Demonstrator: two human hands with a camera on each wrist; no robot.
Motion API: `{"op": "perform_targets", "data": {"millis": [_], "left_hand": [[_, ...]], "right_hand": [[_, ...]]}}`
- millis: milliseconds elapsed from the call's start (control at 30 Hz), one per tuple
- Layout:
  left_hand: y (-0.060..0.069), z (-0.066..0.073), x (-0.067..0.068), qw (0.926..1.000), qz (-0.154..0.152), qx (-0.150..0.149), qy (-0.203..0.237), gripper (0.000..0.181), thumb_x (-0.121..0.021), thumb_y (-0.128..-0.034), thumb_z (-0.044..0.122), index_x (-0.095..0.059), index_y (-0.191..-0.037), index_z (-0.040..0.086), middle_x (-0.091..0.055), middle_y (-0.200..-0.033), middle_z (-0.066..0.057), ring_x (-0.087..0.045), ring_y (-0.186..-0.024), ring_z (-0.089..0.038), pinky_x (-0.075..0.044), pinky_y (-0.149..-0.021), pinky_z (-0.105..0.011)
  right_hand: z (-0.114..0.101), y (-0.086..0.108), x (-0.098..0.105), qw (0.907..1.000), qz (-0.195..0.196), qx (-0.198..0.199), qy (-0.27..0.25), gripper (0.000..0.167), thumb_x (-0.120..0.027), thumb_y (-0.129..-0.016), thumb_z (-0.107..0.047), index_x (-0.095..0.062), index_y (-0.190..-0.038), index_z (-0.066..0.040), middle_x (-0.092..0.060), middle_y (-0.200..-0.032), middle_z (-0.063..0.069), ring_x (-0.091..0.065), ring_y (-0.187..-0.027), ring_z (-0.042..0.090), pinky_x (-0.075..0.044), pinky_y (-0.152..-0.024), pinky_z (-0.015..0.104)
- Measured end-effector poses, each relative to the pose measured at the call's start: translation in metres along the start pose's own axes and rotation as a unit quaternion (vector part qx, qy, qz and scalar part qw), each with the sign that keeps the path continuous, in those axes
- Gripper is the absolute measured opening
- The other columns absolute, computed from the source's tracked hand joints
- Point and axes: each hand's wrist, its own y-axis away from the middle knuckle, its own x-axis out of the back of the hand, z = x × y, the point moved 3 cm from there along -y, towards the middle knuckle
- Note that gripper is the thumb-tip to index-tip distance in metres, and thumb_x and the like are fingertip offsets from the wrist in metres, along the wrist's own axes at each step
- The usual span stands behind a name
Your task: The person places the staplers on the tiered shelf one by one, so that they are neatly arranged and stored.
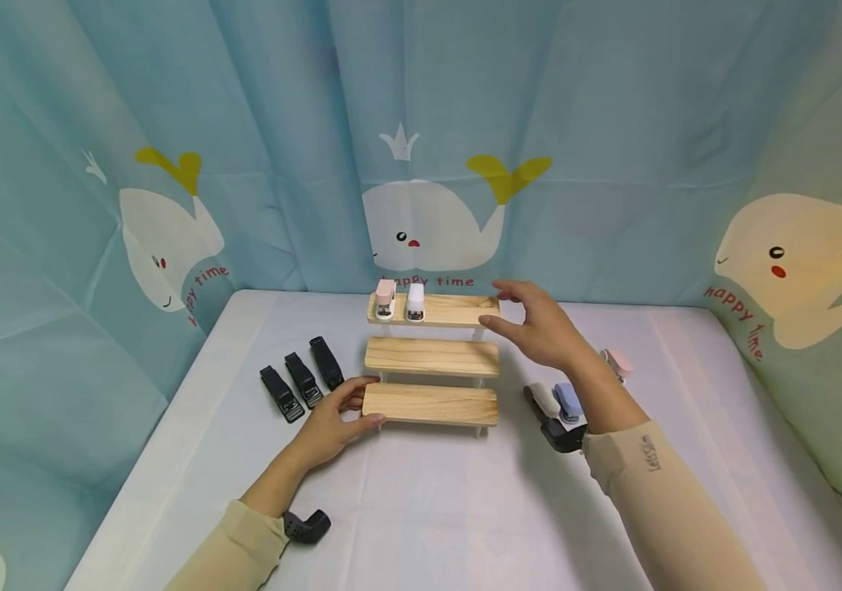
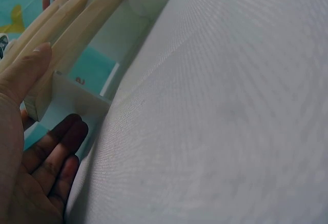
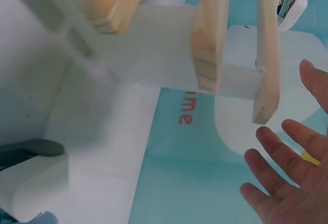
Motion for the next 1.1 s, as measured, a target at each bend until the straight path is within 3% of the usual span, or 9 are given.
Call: {"op": "perform_targets", "data": {"millis": [633, 1100], "left_hand": [[-0.001, -0.001, 0.000, 1.0000, 0.000, 0.004, -0.003, 0.063, -0.082, -0.0882, 0.045, -0.056, -0.145, 0.037, -0.067, -0.129, 0.001, -0.063, -0.116, -0.019, -0.048, -0.104, -0.048], [0.000, -0.001, 0.001, 0.9999, 0.000, 0.008, -0.013, 0.062, -0.082, -0.0884, 0.046, -0.056, -0.144, 0.039, -0.068, -0.129, 0.003, -0.063, -0.117, -0.020, -0.048, -0.105, -0.049]], "right_hand": [[0.030, 0.015, 0.005, 0.9992, -0.006, 0.000, 0.039, 0.071, -0.064, -0.102, -0.047, -0.042, -0.156, -0.008, -0.048, -0.153, 0.024, -0.043, -0.141, 0.045, -0.039, -0.106, 0.069], [0.051, 0.026, 0.002, 0.9966, -0.046, -0.025, 0.064, 0.070, -0.069, -0.099, -0.046, -0.046, -0.153, -0.008, -0.054, -0.147, 0.022, -0.044, -0.139, 0.046, -0.040, -0.105, 0.068]]}}
